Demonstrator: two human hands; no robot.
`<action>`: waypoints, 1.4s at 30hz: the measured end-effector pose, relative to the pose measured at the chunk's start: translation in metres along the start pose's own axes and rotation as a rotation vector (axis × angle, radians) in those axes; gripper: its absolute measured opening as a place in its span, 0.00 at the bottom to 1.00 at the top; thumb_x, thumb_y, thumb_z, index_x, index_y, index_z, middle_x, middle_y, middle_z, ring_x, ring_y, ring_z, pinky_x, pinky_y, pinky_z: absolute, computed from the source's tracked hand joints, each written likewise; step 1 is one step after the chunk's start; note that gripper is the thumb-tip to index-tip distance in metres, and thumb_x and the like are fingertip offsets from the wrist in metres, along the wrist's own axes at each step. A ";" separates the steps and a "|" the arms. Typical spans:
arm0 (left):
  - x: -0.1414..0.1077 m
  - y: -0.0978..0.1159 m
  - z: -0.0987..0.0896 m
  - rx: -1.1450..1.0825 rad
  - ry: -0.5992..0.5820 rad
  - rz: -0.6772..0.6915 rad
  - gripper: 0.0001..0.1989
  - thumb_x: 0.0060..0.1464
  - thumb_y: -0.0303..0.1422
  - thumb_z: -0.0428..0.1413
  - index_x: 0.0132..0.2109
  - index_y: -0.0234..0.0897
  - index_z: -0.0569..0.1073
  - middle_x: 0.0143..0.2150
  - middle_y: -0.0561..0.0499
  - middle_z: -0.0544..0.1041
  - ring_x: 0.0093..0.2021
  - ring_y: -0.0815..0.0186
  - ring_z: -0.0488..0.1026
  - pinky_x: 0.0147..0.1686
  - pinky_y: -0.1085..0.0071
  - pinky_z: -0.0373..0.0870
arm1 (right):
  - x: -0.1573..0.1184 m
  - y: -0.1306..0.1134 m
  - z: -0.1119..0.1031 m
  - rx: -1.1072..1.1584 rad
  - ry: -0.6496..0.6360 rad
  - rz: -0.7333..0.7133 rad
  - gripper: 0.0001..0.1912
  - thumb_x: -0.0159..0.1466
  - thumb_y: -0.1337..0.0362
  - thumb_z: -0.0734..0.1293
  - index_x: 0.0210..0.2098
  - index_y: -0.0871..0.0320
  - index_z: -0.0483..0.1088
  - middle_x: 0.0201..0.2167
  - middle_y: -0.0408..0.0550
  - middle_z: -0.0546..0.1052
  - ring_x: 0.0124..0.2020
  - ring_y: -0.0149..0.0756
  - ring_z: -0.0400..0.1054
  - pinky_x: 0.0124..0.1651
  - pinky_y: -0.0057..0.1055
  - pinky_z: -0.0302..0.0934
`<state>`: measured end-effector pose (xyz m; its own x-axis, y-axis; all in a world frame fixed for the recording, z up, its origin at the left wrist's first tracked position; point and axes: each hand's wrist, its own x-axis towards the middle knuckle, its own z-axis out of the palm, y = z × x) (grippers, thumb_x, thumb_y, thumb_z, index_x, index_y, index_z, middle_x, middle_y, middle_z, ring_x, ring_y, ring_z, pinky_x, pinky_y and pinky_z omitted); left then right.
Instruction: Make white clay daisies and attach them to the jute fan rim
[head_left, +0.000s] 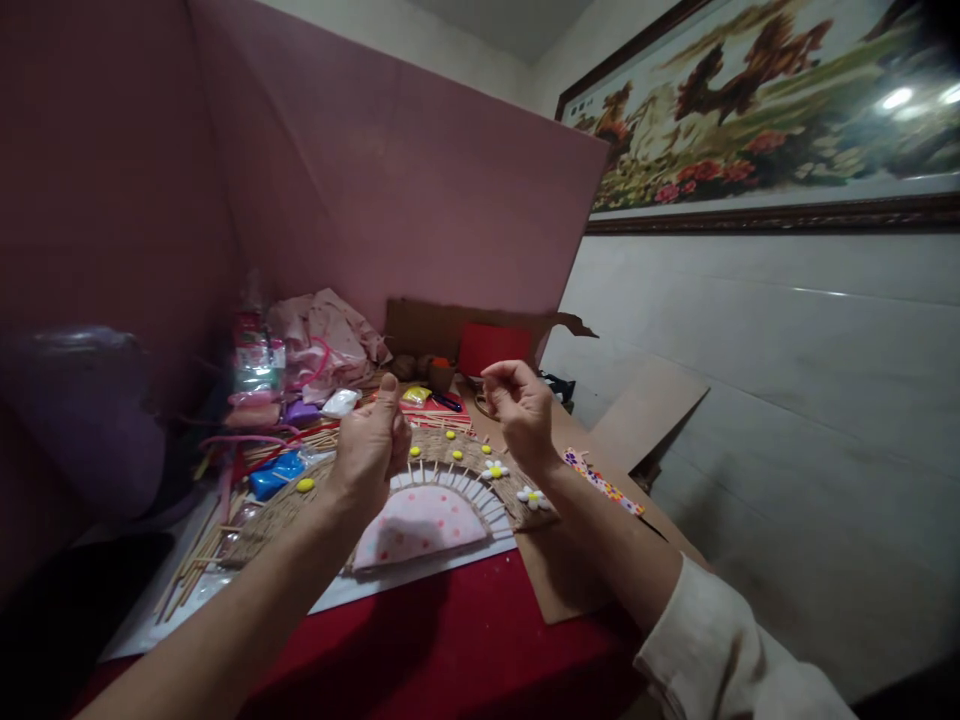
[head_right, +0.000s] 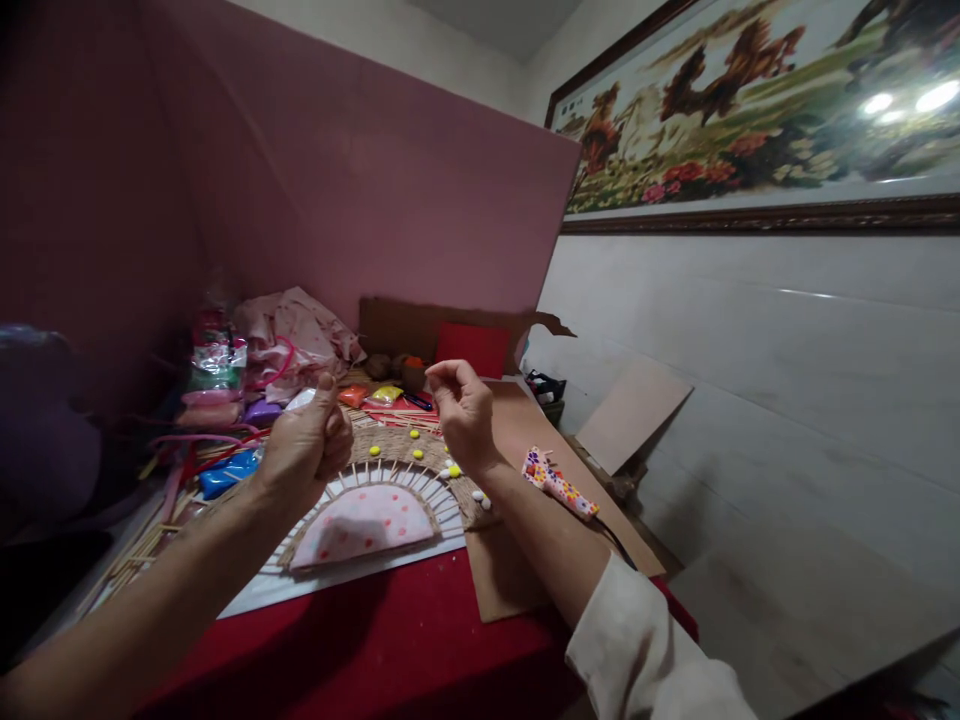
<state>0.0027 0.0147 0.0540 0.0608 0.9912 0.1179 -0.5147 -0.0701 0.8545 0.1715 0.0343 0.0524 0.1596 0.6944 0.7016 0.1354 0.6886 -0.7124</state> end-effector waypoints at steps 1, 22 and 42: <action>0.000 -0.004 -0.002 -0.001 -0.005 -0.020 0.29 0.46 0.49 0.60 0.15 0.38 0.54 0.10 0.62 0.49 0.09 0.80 0.44 0.09 0.79 0.37 | -0.001 0.007 0.001 0.003 -0.034 0.037 0.10 0.61 0.56 0.65 0.33 0.57 0.68 0.22 0.38 0.66 0.22 0.26 0.58 0.26 0.23 0.55; -0.002 -0.047 -0.026 0.346 -0.067 0.022 0.17 0.49 0.41 0.61 0.43 0.36 0.76 0.31 0.53 0.76 0.26 0.74 0.68 0.23 0.79 0.64 | -0.004 0.056 -0.048 -0.198 0.148 0.055 0.20 0.65 0.51 0.59 0.27 0.60 0.68 0.14 0.36 0.60 0.17 0.25 0.54 0.21 0.24 0.49; -0.012 -0.058 -0.020 0.512 -0.121 0.070 0.16 0.45 0.37 0.63 0.42 0.37 0.72 0.24 0.58 0.71 0.24 0.73 0.65 0.23 0.78 0.62 | -0.013 0.047 -0.043 -0.282 0.084 -0.114 0.07 0.63 0.59 0.64 0.35 0.57 0.68 0.25 0.42 0.69 0.24 0.29 0.63 0.27 0.26 0.58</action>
<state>0.0144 0.0089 -0.0068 0.1553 0.9641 0.2152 -0.0393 -0.2117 0.9766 0.2178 0.0485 0.0092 0.2060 0.5883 0.7820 0.4208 0.6682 -0.6135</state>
